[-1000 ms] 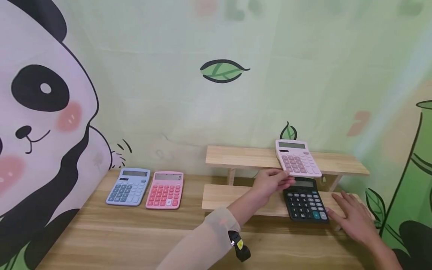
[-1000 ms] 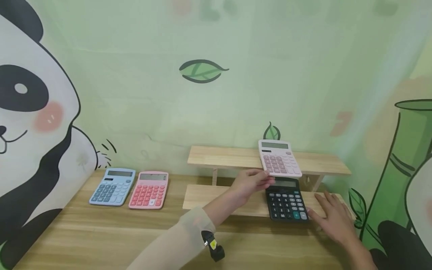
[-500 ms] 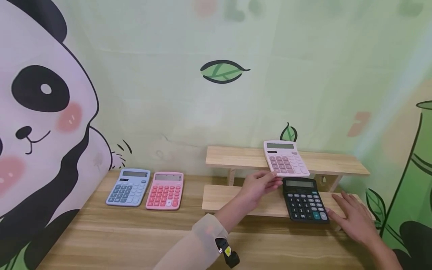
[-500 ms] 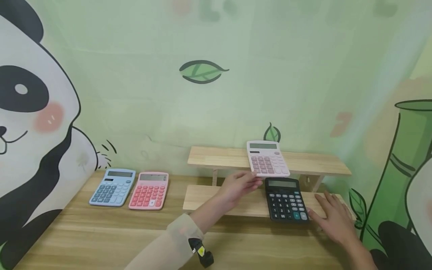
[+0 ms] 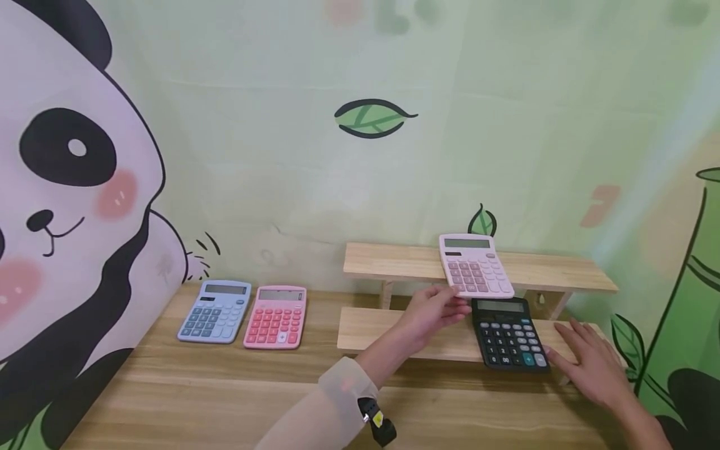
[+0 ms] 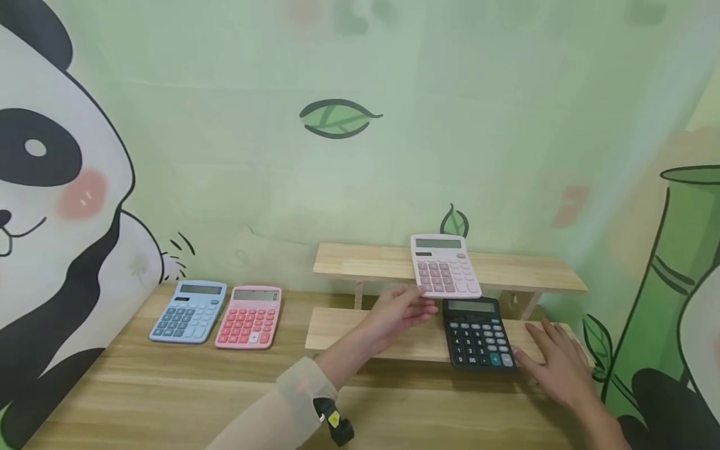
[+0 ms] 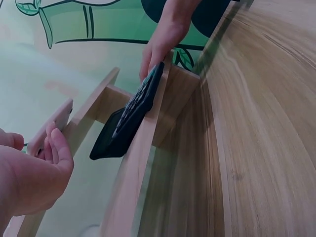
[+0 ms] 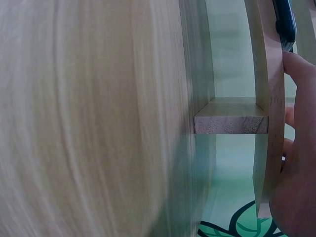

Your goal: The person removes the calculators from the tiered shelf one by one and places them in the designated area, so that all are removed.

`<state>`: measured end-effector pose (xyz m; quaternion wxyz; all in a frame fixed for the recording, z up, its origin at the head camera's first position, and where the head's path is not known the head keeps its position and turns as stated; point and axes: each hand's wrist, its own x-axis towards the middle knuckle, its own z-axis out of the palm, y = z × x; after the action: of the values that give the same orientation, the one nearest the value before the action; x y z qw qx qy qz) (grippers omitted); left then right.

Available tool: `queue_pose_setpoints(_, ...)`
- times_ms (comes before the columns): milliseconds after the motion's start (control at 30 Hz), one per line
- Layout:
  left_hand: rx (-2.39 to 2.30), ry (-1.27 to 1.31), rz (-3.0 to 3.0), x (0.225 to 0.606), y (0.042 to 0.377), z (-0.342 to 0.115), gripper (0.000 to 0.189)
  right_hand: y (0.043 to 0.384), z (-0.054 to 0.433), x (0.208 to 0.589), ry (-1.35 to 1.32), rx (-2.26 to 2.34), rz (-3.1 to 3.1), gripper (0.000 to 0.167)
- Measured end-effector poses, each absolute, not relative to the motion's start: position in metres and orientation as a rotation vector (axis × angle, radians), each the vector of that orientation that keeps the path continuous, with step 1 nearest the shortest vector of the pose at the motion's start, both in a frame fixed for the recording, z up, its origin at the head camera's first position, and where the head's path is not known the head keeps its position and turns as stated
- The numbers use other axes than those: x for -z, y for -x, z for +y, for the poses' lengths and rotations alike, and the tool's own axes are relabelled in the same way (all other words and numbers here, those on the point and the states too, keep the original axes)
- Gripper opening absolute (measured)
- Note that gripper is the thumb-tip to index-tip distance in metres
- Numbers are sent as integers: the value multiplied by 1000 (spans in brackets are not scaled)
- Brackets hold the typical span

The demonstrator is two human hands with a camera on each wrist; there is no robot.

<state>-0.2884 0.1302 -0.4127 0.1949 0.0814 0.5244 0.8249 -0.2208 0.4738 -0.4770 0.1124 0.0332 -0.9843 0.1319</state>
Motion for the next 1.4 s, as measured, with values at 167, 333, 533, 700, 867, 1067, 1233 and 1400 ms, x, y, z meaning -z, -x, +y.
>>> queue_pose_setpoints(167, -2313, -214, 1454, 413, 290, 132, 21, 220, 474, 475, -102, -390, -2885, 78)
queue_pose_setpoints(333, -2316, -239, 1432, 411, 288, 132, 20, 221, 474, 475, -114, -387, -2872, 76)
queue_pose_setpoints(533, -2319, -243, 1407, 411, 288, 133, 25, 220, 473, 476, -119, -400, -2871, 77)
queue_pose_setpoints(700, -2349, -262, 1390, 412, 292, 136, 34, 219, 473, 477, -115, -405, -2876, 77)
queue_pose_setpoints(867, -2413, -259, 1370, 416, 295, 138, 38, 220, 473, 478, -106, -405, -2879, 77)
queue_pose_setpoints(1067, -2448, -256, 1285, 422, 293, 133, 39, 220, 471, 479, -115, -400, -2874, 77)
queue_pose_setpoints(1233, -2386, -300, 1238, 418, 290, 126, 44, 219, 472, 477, -116, -392, -2872, 77)
queue_pose_setpoints(1400, -2337, -329, 1257, 413, 289, 123, 41, 220, 474, 476, -103, -399, -2893, 79)
